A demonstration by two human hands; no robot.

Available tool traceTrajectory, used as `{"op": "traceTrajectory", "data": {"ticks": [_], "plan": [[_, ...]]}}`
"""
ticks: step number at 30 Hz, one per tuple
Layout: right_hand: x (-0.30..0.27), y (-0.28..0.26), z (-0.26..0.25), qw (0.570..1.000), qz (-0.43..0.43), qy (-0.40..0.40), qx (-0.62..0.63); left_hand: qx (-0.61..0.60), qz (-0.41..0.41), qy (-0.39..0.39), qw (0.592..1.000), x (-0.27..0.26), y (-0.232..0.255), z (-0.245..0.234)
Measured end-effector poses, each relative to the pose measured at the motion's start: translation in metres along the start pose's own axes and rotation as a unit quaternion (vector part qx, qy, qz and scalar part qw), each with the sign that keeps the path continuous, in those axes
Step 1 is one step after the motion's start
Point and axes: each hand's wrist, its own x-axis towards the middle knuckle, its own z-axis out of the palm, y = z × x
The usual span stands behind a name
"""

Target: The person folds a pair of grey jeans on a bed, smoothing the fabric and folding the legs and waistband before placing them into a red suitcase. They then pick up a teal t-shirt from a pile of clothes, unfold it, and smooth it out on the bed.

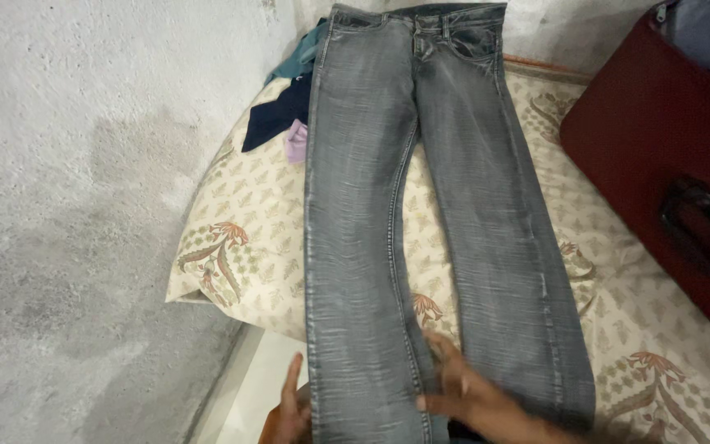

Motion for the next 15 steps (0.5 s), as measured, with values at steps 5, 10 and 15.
{"op": "traceTrajectory", "data": {"ticks": [5,10,15], "plan": [[-0.014,-0.01,0.001,0.979,0.027,-0.125,-0.16,0.148,0.036,0.012,0.988,0.038,-0.062,0.02],[-0.028,-0.069,-0.04,0.927,0.039,-0.175,-0.329,0.199,0.018,-0.045,0.979,-0.001,0.023,-0.037],[0.021,-0.152,-0.099,0.895,-0.035,-0.017,-0.444,0.075,0.182,-0.03,0.98,-0.02,0.155,-0.126]]}}
